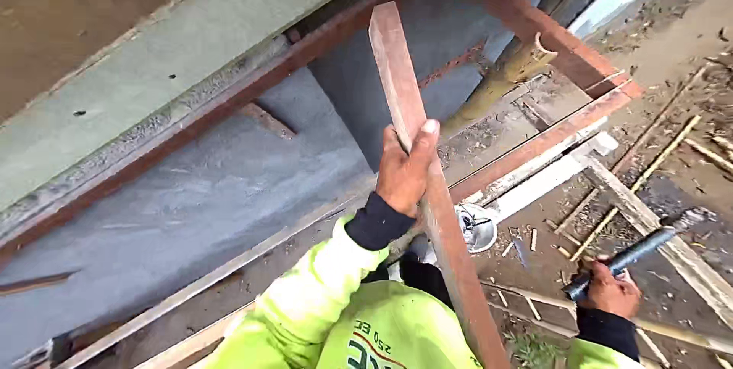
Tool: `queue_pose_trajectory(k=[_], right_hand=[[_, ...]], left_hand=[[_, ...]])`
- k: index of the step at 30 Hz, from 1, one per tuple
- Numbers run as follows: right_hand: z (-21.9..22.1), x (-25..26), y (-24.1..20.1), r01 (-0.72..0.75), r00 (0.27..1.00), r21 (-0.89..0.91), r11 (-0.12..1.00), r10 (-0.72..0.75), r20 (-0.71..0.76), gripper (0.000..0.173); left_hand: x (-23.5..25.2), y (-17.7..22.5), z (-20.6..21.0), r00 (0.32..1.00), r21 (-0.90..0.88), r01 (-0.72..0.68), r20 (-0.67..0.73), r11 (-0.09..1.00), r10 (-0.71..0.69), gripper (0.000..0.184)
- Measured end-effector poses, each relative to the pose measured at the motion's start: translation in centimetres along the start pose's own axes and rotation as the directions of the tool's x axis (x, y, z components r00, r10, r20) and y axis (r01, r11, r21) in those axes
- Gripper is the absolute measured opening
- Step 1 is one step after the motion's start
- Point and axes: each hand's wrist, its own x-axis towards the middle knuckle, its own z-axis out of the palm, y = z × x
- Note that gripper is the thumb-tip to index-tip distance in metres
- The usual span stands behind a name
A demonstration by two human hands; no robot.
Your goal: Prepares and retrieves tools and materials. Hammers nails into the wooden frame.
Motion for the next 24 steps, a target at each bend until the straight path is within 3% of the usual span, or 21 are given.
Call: queue_pose_trajectory(k=[3, 6, 11, 24], right_hand=[[-0.3, -1.6, -0.7, -0.018, 1.0, -0.023, 1.0, 0.019, 0.014, 0.017], [-0.6, -2.7, -0.8, -0.019, 0.999, -0.019, 1.0, 0.019, 0.036, 0.014], [-0.7, -5.2, -1.6, -0.04, 0.998, 0.04, 0.998, 0.038, 0.042, 0.014], [-2.2, -10.7, -1.4, -0.025, 0.998, 0.033, 0.999, 0.023, 0.051, 0.017]], left_hand=[[4.4, 3.3, -3.3, 0.953, -0.209, 0.174, -0.21, 0.962, -0.218, 0.047], [9.0, 3.4, -8.4, 0.93, -0.326, 0.223, -0.21, 0.919, -0.301, 0.052], [13.4, 1.5, -12.6, 0.926, -0.29, 0.211, -0.247, 0.933, -0.286, 0.053], [17.6, -1.9, -13.5, 0.909, -0.28, 0.151, -0.338, 0.948, -0.244, 0.054]])
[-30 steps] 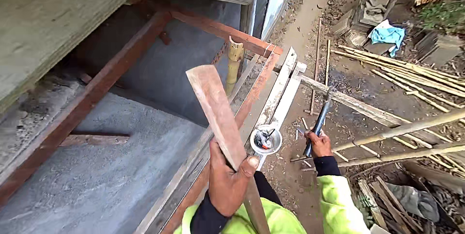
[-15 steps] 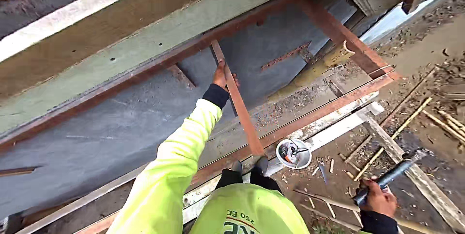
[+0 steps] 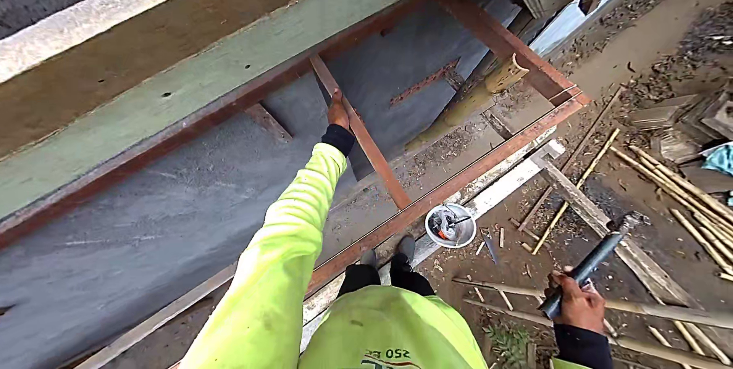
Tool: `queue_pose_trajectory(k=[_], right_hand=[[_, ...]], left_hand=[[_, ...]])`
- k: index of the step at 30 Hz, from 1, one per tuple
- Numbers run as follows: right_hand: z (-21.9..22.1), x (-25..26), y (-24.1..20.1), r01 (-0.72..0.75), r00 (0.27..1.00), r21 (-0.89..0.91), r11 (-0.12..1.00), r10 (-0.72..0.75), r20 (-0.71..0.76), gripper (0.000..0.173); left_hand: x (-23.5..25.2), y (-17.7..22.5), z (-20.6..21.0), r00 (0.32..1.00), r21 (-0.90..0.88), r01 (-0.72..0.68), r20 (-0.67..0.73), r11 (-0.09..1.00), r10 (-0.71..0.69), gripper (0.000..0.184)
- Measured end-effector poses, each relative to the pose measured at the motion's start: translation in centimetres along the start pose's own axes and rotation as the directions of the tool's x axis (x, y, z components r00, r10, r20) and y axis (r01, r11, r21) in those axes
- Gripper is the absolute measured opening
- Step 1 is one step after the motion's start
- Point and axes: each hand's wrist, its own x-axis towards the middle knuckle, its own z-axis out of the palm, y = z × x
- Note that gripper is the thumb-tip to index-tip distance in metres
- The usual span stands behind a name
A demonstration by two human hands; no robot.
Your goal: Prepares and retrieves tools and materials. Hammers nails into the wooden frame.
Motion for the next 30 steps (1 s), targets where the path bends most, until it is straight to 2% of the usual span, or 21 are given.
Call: queue_pose_trajectory(k=[5, 11, 15, 19, 24, 27, 30], right_hand=[[0.9, -1.8, 0.2, 0.012, 1.0, 0.019, 1.0, -0.011, -0.02, 0.018], [-1.1, -5.4, 1.0, 0.027, 0.999, 0.023, 0.999, -0.027, 0.034, 0.016], [-1.4, -6.4, 1.3, 0.02, 0.999, 0.025, 0.999, -0.02, 0.03, 0.018], [-1.6, -5.5, 1.1, -0.002, 0.999, 0.011, 1.0, 0.001, 0.034, 0.017], [-2.9, -4.0, 0.7, -0.019, 1.0, -0.013, 1.0, 0.019, 0.01, 0.018], [-3.5, -2.3, 0.7, -0.026, 1.0, 0.021, 0.999, 0.027, -0.017, 0.019], [-4.8, -1.0, 1.2, -0.027, 0.999, 0.056, 0.998, 0.029, -0.028, 0.02]], left_hand=[[1.1, 0.8, 0.1, 0.999, 0.032, -0.039, 0.033, 0.999, 0.038, 0.055], [5.3, -1.7, -0.1, 0.993, 0.196, -0.117, 0.015, 0.974, 0.117, 0.05], [5.2, -1.5, -0.2, 0.99, 0.228, -0.137, -0.002, 0.964, 0.141, 0.06], [4.6, -1.0, -0.6, 0.99, 0.188, -0.138, 0.029, 0.972, 0.135, 0.064], [3.3, -1.1, -0.1, 0.992, 0.127, -0.126, 0.045, 0.984, 0.122, 0.054], [3.0, -0.8, 0.2, 0.984, 0.128, -0.173, 0.057, 0.977, 0.167, 0.055], [2.1, -1.1, 0.6, 0.987, 0.095, -0.158, 0.051, 0.983, 0.154, 0.056]])
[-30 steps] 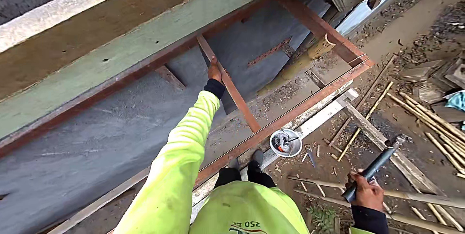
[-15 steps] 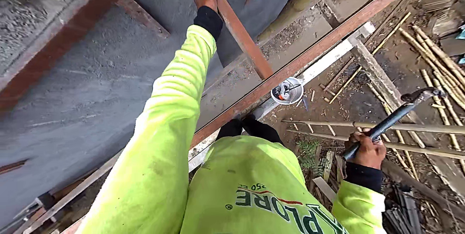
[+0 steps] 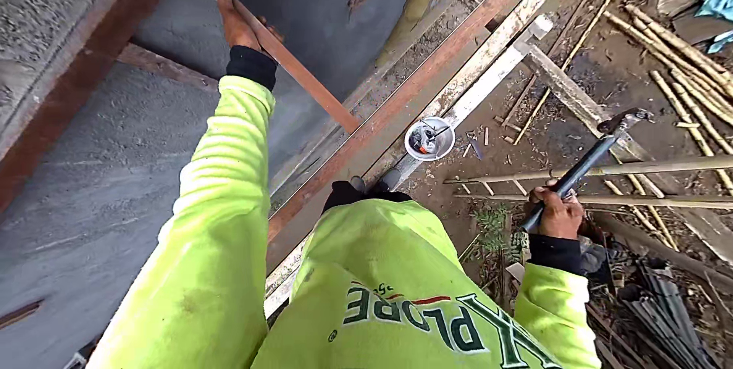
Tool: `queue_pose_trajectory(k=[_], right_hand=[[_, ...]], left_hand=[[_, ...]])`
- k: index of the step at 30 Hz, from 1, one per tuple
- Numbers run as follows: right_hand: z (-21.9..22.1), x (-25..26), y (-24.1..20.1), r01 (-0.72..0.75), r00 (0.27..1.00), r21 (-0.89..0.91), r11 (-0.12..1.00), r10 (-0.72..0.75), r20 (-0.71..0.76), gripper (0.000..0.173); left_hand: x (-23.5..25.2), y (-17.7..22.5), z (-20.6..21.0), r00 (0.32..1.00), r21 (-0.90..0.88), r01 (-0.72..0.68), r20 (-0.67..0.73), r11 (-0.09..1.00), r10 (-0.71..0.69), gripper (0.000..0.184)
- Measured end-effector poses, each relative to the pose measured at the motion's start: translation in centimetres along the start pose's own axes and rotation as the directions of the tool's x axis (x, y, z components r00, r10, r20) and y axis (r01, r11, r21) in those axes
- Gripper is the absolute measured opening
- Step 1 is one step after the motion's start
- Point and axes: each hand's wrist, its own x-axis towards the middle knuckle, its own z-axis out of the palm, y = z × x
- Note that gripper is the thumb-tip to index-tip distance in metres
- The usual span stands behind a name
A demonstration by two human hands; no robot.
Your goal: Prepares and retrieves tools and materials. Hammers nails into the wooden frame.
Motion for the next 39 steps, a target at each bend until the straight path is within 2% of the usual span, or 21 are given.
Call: queue_pose_trajectory(k=[6, 18, 25, 30, 39], right_hand=[[-1.9, 2.1, 1.5, 0.001, 1.0, 0.023, 1.0, -0.001, -0.002, 0.019], [-0.4, 2.7, 3.7, 0.027, 0.999, 0.106, 0.994, -0.029, 0.019, 0.02], [1.6, 2.2, 5.7, 0.056, 0.998, 0.127, 0.99, -0.056, -0.002, 0.022], [3.4, 0.2, 3.7, 0.023, 1.0, 0.123, 0.992, -0.021, -0.018, 0.019], [7.3, -1.6, 0.0, 0.041, 0.999, 0.107, 0.993, -0.042, 0.005, 0.017]], left_hand=[[-0.8, -0.2, 0.2, 0.999, 0.003, -0.003, -0.039, 1.0, 0.003, 0.057], [-1.0, -0.3, 0.5, 0.991, -0.006, 0.018, -0.136, 1.0, -0.019, 0.059], [-1.0, 0.2, 0.5, 0.997, -0.011, -0.009, -0.08, 1.0, 0.008, 0.058], [-1.2, -0.2, 0.4, 0.998, 0.014, -0.007, -0.068, 1.0, 0.008, 0.055], [-2.0, 0.4, 0.0, 0.999, 0.021, -0.002, -0.039, 1.0, 0.003, 0.052]])
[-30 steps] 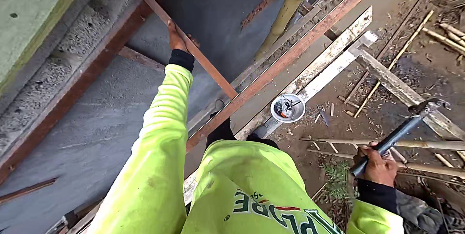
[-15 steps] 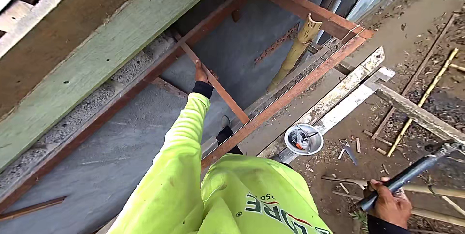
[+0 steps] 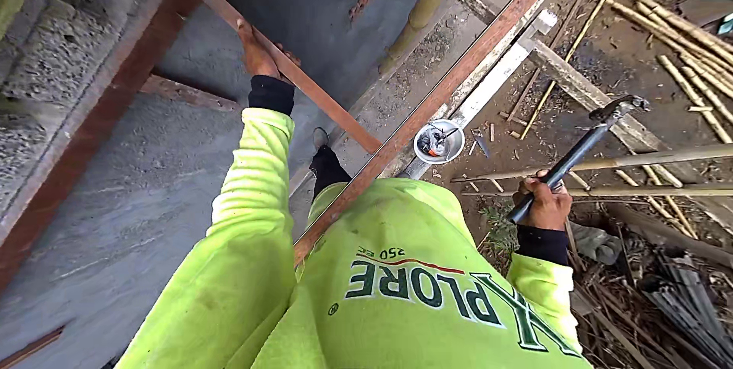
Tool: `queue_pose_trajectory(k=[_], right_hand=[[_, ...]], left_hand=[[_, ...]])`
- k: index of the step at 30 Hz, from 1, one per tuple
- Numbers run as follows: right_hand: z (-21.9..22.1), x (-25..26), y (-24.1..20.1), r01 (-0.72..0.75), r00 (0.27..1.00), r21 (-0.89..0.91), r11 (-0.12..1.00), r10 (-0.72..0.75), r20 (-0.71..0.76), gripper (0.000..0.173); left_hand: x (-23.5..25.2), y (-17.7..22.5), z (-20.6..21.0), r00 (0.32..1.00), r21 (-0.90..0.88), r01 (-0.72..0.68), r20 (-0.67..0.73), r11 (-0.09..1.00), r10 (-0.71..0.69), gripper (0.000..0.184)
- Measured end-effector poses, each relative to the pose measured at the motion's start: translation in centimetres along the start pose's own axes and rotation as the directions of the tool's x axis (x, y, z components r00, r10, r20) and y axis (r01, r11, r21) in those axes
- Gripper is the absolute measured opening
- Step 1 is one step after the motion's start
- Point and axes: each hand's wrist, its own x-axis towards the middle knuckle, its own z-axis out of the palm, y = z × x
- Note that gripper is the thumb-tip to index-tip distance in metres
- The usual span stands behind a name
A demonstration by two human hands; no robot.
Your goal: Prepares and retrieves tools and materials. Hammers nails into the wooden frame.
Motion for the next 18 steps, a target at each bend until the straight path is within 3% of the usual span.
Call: queue_pose_trajectory(k=[18], right_hand=[[3.3, -0.2, -1.4, -0.003, 1.0, -0.025, 1.0, 0.004, 0.031, 0.019]], left_hand=[[0.6, 0.1, -0.3, 0.997, -0.063, 0.073, 0.038, 0.995, -0.07, 0.053]])
